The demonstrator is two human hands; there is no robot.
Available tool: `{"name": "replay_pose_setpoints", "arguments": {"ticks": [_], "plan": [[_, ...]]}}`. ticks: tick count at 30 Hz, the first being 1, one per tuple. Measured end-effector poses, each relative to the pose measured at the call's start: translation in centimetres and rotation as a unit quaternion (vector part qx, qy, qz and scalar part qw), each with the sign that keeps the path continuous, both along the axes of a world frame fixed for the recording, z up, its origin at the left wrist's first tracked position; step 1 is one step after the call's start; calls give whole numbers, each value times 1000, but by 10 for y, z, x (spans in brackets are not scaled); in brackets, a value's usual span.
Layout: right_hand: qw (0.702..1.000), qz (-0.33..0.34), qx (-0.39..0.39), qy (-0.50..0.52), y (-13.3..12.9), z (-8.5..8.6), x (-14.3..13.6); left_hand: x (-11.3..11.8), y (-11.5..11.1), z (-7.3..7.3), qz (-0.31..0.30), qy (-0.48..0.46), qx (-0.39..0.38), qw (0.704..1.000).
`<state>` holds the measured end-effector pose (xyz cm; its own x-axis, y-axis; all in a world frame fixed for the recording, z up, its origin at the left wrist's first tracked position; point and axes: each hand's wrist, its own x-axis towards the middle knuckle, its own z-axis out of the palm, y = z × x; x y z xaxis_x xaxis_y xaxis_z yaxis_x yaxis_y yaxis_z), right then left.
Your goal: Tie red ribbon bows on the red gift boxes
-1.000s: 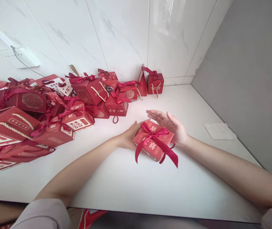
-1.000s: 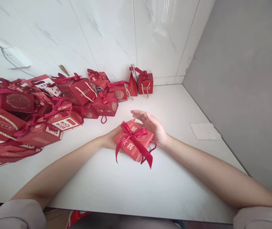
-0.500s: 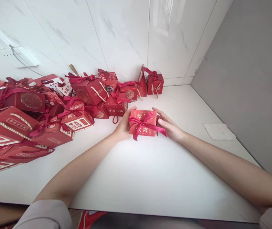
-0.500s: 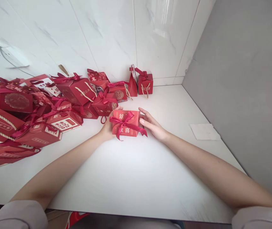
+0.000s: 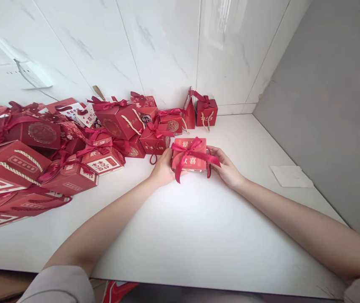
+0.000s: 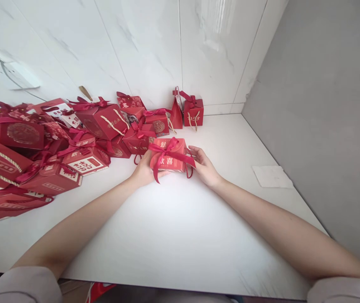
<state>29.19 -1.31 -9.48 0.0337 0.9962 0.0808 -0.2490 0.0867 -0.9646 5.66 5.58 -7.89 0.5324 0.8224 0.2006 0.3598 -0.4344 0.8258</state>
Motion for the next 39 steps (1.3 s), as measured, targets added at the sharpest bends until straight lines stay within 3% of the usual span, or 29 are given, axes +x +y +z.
{"name": "replay_pose_setpoints", "arguments": {"ticks": [2,4,8,11,20,28,33,39], "plan": [[999,-37,-18,-11,4,-3,2,-3,2,4,-20,-18,-1,1000],[998,-55,-28,-20,7,-4,5,-8,8,8,-79,-60,-98,990],[997,-56,-41,-32,13,-2,13,-29,27,17,-154,-110,-345,919],[996,-59,-62,-14,18,0,21,-46,39,22,-144,-108,-418,891],[988,-109,-76,72,33,1,47,-56,51,11,3,-234,-372,899],[983,-153,-102,16,35,12,62,-59,51,13,17,-228,-388,893],[994,-87,-66,-13,29,17,70,-56,52,10,33,-247,-347,904],[999,38,-2,19,24,5,42,-48,50,5,36,-231,-294,927]]}}
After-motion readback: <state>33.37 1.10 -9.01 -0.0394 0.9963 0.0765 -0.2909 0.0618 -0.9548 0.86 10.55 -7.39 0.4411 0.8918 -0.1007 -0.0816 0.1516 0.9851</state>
